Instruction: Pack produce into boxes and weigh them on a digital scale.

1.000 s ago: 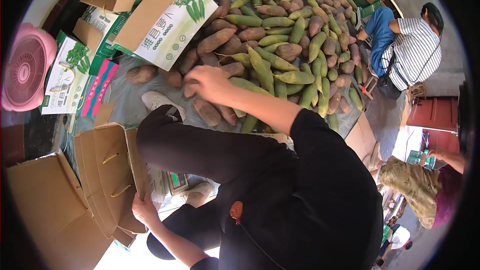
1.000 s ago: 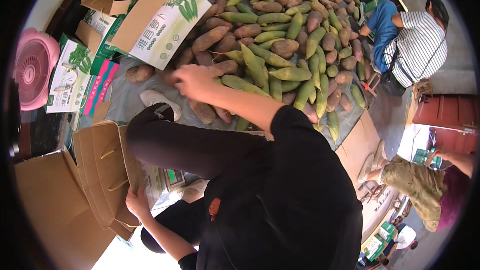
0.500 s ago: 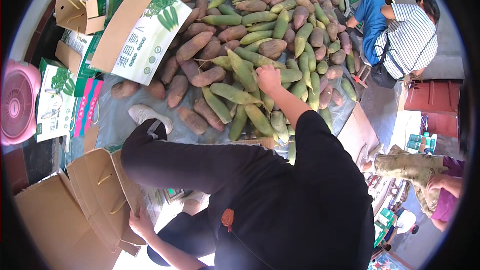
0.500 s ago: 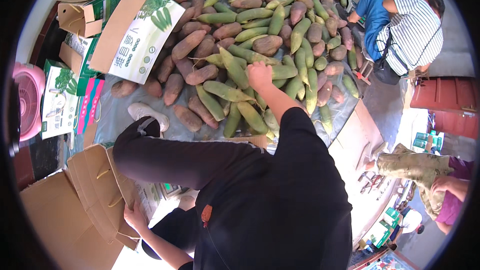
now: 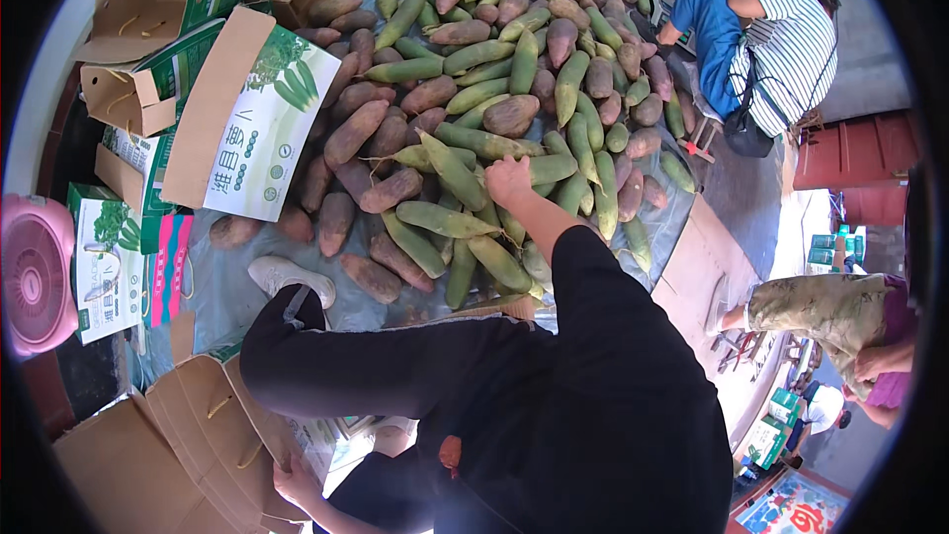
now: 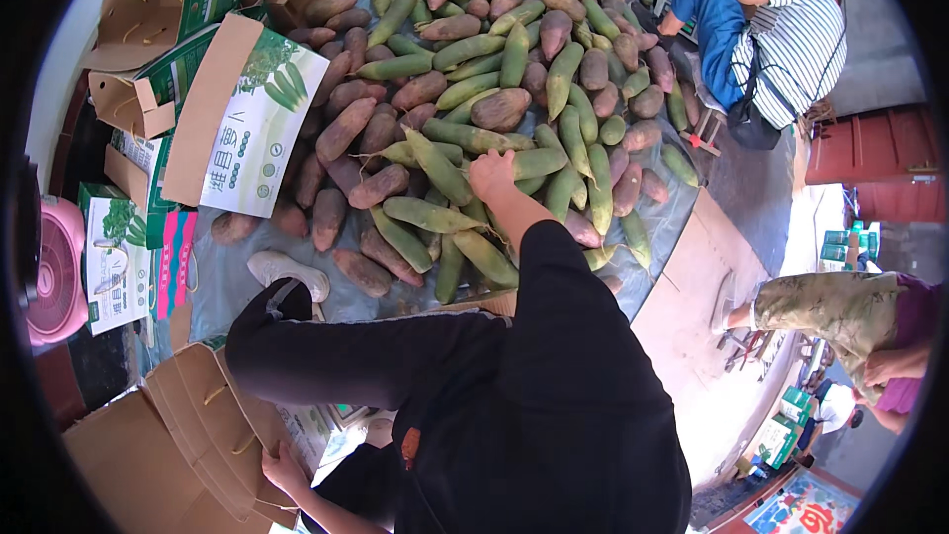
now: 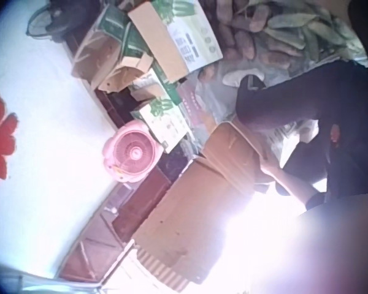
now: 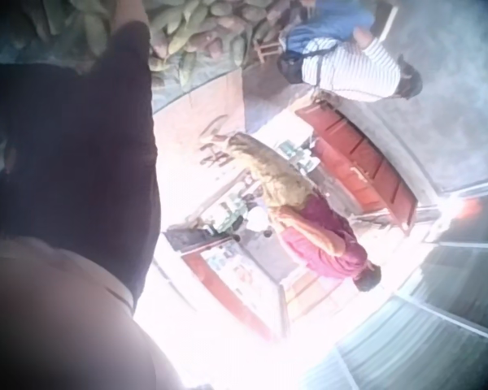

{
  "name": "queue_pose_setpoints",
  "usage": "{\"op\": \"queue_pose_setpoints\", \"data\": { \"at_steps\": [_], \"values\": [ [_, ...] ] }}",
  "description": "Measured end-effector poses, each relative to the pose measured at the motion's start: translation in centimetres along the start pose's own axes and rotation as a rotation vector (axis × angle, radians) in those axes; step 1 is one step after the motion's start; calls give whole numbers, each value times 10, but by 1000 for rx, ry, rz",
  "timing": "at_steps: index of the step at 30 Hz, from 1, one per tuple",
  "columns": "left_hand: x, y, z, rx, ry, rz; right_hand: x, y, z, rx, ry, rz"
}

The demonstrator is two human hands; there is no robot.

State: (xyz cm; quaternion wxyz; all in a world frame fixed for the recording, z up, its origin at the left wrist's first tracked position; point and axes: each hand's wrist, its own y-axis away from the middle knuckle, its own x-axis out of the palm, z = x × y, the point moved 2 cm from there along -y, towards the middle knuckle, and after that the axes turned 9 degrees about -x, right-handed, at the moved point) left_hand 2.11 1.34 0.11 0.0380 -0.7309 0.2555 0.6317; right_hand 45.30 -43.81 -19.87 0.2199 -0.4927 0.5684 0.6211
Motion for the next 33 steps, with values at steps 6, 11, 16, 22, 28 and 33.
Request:
{"op": "queue_pose_setpoints", "data": {
  "at_steps": [6,11,16,22,28,33],
  "values": [
    [0,-2,-1,-10,13,19,-10,4,-19,-1,-60,-138],
    [4,-6,9,33,56,-21,-41,5,-50,97,-123,-400],
    [2,-4,2,63,96,-50,-86,24,-74,145,-245,-422],
    [-6,3,4,43,-15,-104,-161,46,-27,-248,-525,-798],
    [-3,-4,-7,-31,-32,-58,-280,92,56,-673,-1205,-724],
    [0,1,12,-75,-43,-87,-331,120,183,-1174,-1473,-431]
  ]
}}
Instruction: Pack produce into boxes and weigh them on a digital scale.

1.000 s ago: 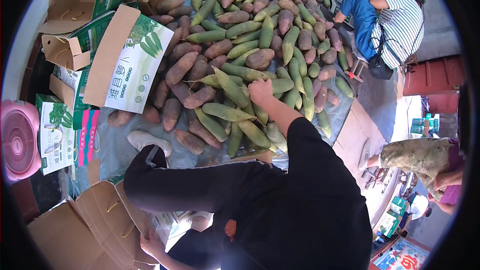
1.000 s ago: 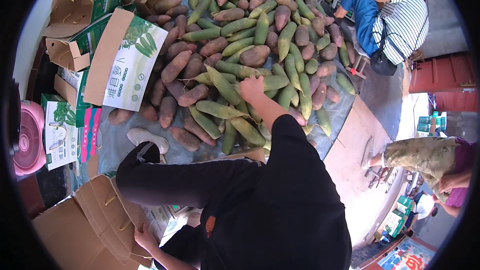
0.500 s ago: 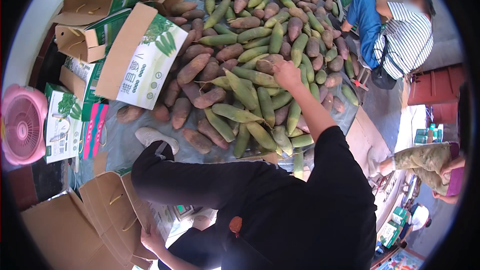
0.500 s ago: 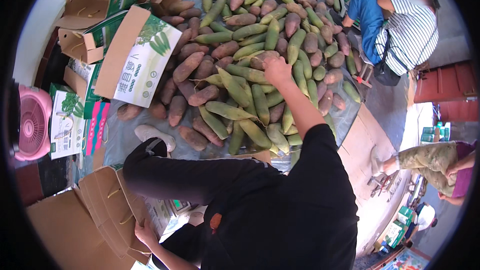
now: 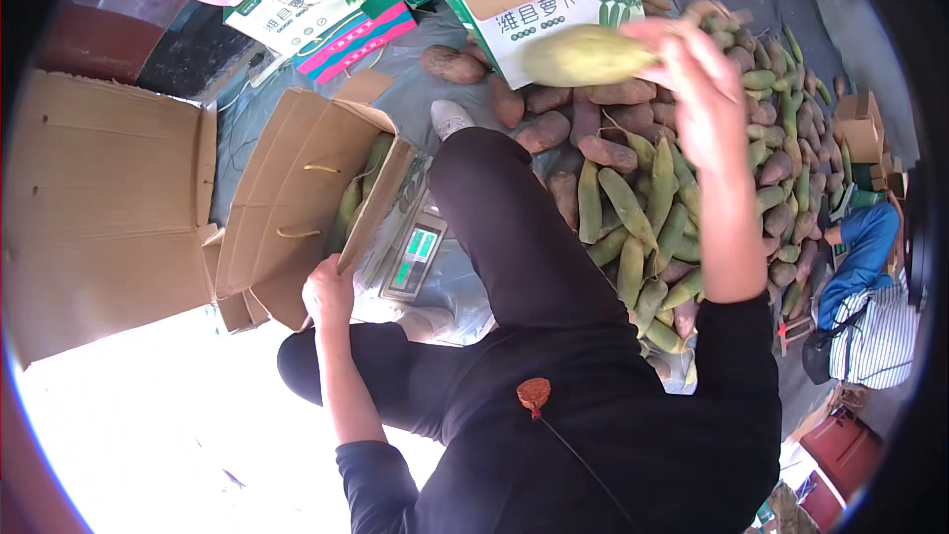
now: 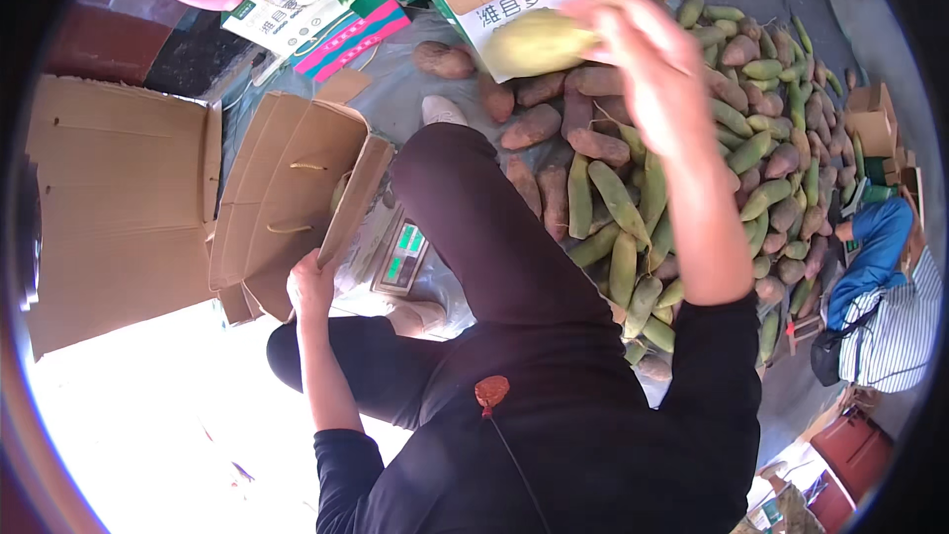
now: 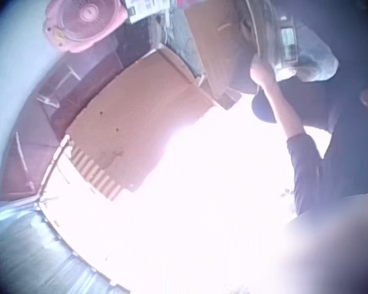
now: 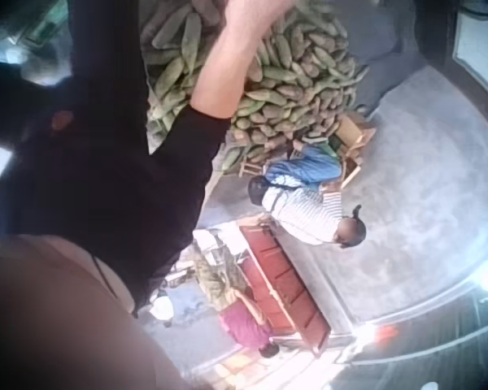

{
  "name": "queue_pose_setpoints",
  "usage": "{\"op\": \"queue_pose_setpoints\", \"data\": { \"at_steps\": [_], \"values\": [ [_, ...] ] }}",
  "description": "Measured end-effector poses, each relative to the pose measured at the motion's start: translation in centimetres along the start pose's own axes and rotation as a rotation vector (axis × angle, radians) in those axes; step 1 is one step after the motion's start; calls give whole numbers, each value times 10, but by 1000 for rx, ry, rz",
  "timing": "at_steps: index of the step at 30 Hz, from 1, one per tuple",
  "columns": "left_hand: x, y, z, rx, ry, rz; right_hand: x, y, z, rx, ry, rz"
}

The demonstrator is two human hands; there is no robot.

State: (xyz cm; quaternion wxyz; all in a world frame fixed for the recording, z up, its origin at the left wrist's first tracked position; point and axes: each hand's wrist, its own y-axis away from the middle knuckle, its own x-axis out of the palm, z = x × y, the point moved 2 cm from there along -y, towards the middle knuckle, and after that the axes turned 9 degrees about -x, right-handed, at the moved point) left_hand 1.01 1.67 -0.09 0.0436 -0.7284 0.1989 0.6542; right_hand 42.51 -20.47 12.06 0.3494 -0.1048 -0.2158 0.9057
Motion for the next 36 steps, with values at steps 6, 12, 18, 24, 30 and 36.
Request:
{"op": "queue_pose_setpoints", "data": {
  "at_steps": [6,12,18,24,30,36],
  "values": [
    [3,-7,-5,27,-86,53,174,-30,-22,25,-201,126],
    [-1,2,-8,61,16,-6,230,-29,-45,51,8,335],
    [1,-4,-2,181,64,-31,69,11,-85,164,209,21],
    [6,-6,3,131,23,-3,-67,152,-167,532,628,-306],
    [2,-3,-2,181,90,35,-156,287,-190,797,901,-511],
    [1,-3,-8,140,20,27,-192,366,-186,1168,962,-503]
  ]
}}
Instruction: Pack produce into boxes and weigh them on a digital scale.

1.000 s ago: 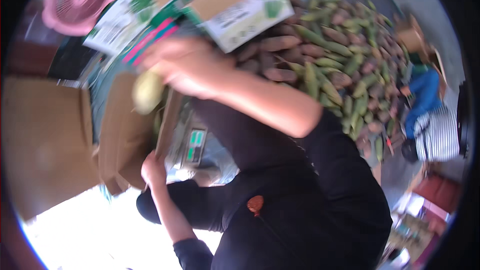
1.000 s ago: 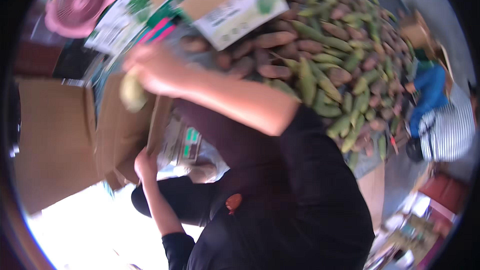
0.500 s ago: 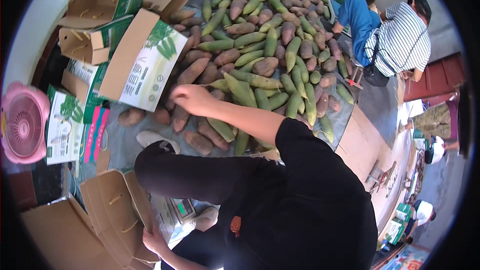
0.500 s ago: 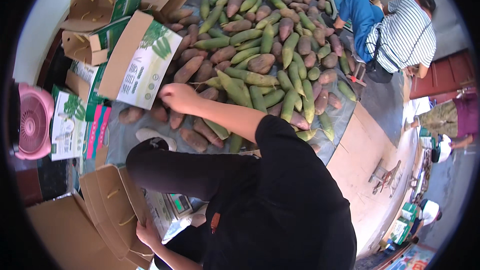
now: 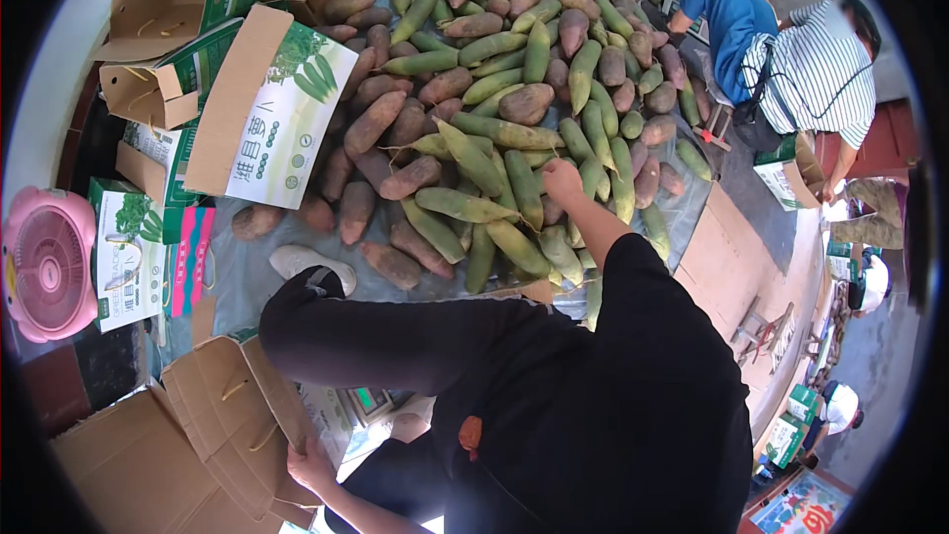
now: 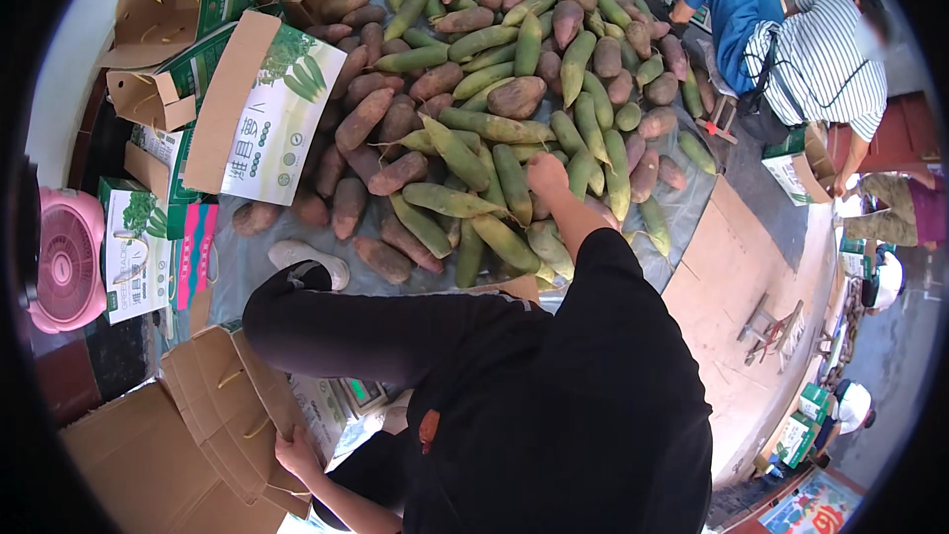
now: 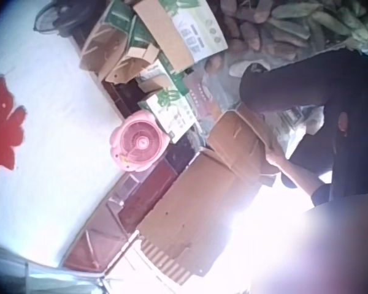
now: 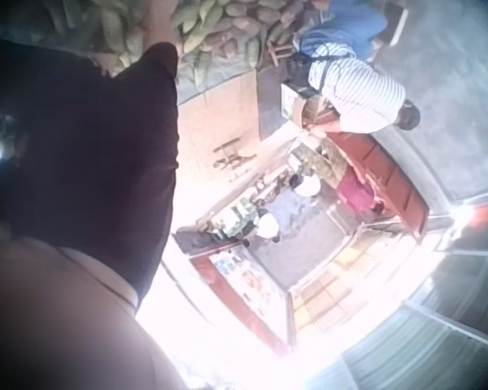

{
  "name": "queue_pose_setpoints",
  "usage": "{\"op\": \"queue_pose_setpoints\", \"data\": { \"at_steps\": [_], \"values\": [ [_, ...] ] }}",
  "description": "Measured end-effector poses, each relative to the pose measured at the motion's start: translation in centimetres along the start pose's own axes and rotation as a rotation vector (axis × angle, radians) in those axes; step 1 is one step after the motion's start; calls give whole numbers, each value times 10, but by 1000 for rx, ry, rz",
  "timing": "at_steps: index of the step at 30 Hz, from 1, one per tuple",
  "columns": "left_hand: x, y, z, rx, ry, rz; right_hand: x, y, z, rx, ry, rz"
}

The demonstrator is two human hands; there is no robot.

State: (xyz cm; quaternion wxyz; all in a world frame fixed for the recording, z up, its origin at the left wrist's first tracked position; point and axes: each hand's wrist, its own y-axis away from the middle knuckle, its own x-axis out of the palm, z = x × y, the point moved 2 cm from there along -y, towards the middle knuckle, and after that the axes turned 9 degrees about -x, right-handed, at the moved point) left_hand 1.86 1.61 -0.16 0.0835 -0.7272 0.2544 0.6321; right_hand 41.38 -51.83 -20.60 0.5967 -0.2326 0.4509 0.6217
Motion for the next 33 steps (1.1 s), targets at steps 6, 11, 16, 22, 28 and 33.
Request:
{"op": "queue_pose_setpoints", "data": {
  "at_steps": [6,11,16,22,28,33],
  "values": [
    [3,-1,3,31,13,-30,-1,0,-19,158,-30,5],
    [3,0,9,-11,114,5,-5,-17,-11,124,-48,-93],
    [10,-7,18,17,84,-3,-13,-37,-9,128,9,-118],
    [7,-4,14,-16,73,-18,-11,-60,-2,131,92,-83],
    [5,-3,8,9,37,-9,1,-81,-13,63,94,-35],
    [5,-3,13,-22,-24,-15,18,-94,-14,150,-138,133]
  ]
}}
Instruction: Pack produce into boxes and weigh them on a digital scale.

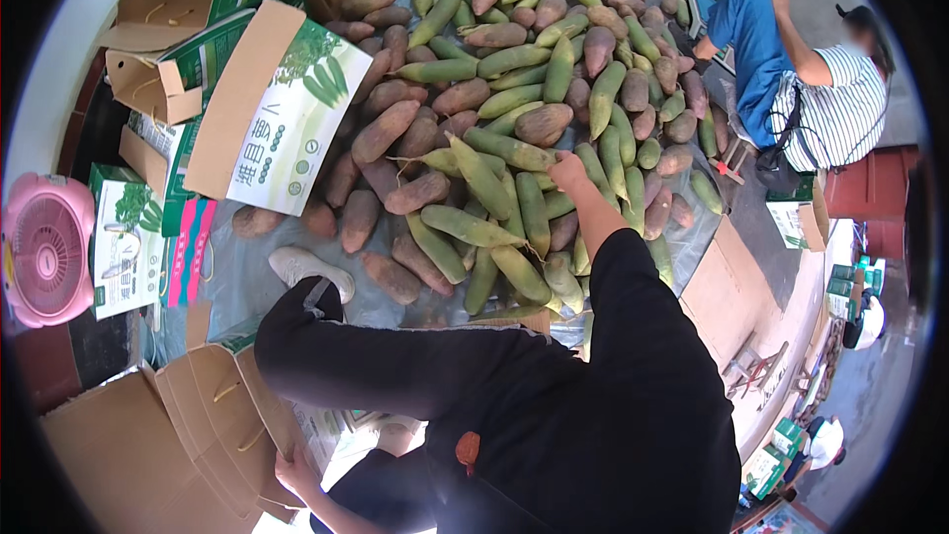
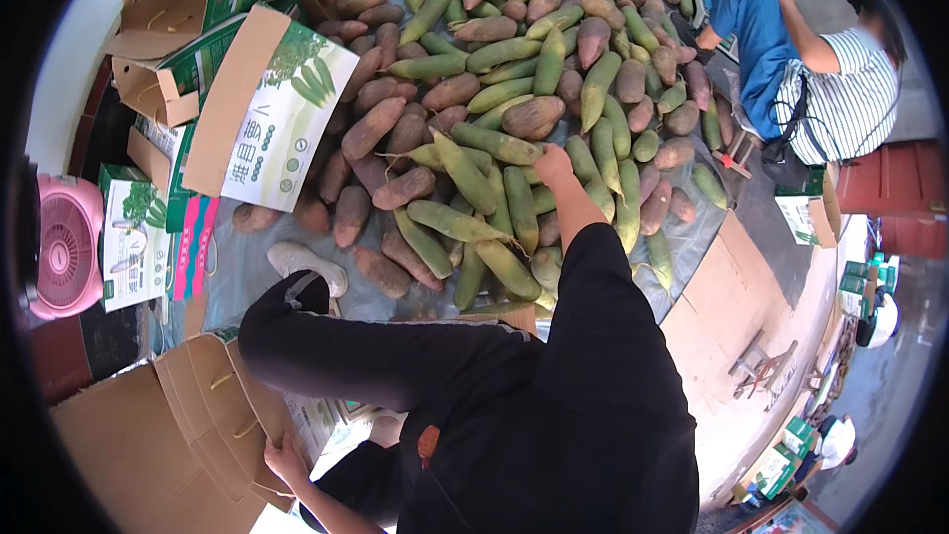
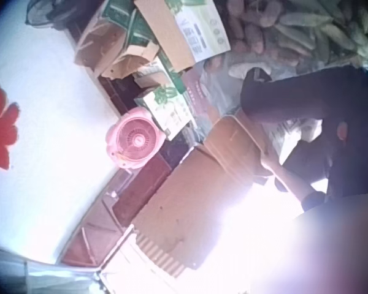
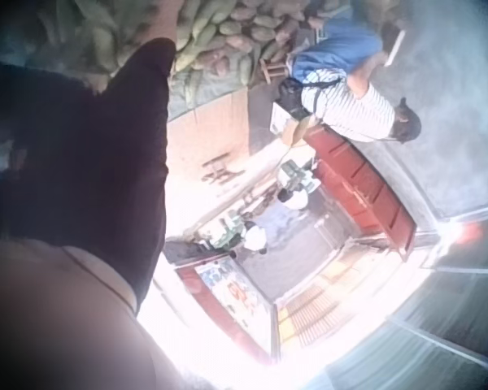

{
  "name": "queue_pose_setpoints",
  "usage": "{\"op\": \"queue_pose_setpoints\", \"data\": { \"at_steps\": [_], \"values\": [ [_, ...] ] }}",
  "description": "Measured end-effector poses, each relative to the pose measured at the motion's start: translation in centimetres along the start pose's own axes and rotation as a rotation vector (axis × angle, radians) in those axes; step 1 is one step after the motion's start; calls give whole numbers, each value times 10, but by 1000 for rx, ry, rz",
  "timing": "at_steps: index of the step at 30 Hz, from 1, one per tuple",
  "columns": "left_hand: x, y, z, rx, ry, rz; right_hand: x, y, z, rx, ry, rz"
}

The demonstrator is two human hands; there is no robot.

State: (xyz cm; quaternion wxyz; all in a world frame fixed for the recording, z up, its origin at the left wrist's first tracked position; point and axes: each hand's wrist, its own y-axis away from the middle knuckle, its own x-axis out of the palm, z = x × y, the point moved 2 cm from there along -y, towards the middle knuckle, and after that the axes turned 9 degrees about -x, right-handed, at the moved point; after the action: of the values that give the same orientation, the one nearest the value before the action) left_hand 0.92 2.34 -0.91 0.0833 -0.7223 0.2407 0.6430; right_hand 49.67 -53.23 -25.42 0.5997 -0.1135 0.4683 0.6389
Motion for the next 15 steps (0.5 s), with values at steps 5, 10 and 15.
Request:
{"op": "queue_pose_setpoints", "data": {
  "at_steps": [5,10,15],
  "values": [
    [0,-3,-3,-10,55,19,-2,-12,-7,26,-12,16],
    [-1,-4,0,-57,123,45,-8,18,40,-200,354,-123],
    [1,-2,-5,-53,139,39,0,20,98,-356,189,-20]
  ]
}}
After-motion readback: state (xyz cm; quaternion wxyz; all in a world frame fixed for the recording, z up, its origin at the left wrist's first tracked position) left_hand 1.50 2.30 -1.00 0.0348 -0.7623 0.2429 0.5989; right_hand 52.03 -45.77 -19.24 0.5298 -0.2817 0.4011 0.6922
